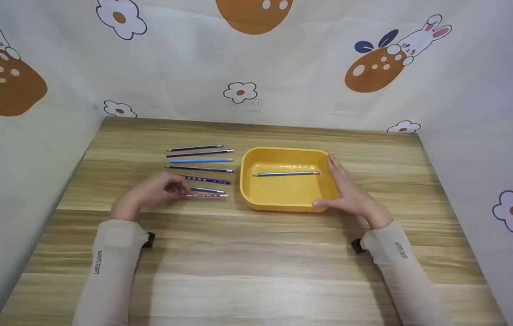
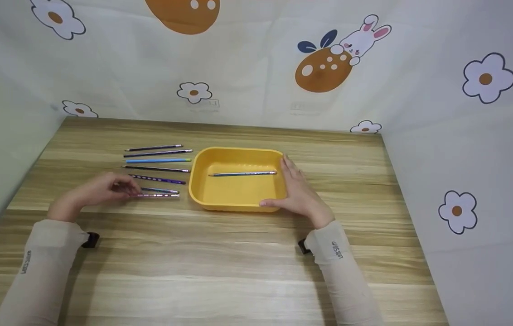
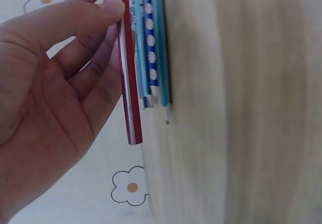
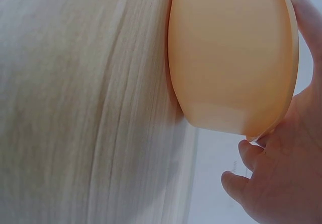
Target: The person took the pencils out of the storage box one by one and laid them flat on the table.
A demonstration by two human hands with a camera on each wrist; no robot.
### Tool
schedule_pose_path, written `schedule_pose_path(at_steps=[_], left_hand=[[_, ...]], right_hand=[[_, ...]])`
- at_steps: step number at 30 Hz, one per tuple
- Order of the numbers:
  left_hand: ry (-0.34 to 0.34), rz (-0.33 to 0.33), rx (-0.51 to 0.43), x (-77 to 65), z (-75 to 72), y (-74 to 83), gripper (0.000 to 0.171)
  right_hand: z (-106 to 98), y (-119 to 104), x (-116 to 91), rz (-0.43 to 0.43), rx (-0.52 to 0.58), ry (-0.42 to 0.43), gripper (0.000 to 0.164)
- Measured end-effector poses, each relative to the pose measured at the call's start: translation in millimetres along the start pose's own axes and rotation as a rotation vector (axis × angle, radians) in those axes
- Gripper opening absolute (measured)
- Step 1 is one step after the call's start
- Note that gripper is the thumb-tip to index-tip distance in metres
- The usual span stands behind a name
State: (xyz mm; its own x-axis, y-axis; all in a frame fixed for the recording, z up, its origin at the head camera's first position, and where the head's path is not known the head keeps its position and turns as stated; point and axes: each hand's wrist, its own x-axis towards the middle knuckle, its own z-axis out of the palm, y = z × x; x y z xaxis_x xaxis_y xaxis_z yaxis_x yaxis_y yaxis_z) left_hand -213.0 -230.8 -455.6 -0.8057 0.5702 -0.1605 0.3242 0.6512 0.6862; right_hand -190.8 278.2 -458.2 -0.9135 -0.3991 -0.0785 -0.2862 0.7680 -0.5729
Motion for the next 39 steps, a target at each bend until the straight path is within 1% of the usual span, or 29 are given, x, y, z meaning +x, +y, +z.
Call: schedule_pose_path(at_steps=[3,8,13,17,20,26,36,39], left_hand=[[-0.01,-0.026,0.021,-0.4,2.8,-2.9,0.023],[0.001,-0.067,0.045,-1.3,6.5,-6.2,0.024],[0.017,-0.08,0.071,0.1,9.1,-8.4,0.023],[0.038,-0.092,0.106,2.8,10.2,-8.7,0.025],[0.052,-0.097,0.114,4.2,10.6,-8.3,0.027],[0.057,-0.066,0.096,3.2,10.8,-7.7,0.024],[0.064,-0.03,-0.014,1.4,10.8,-8.5,0.022],[0.076,-0.005,-0.049,1.7,11.2,-7.8,0.022]], right_hand=[[0,0,0,0.01,0.0,-0.005,0.125],[0,1,0,0.016,0.001,-0.003,0.125],[-1,1,0,0.016,0.008,-0.001,0.125],[-1,0,0,0.007,0.014,-0.001,0.126],[-2,0,0,0.008,0.014,0.0,0.126],[-2,-1,0,0.014,0.003,-0.003,0.127],[-2,-2,-1,0.038,0.006,-0.013,0.128],[-2,-1,0,0.038,0.008,-0.014,0.128]])
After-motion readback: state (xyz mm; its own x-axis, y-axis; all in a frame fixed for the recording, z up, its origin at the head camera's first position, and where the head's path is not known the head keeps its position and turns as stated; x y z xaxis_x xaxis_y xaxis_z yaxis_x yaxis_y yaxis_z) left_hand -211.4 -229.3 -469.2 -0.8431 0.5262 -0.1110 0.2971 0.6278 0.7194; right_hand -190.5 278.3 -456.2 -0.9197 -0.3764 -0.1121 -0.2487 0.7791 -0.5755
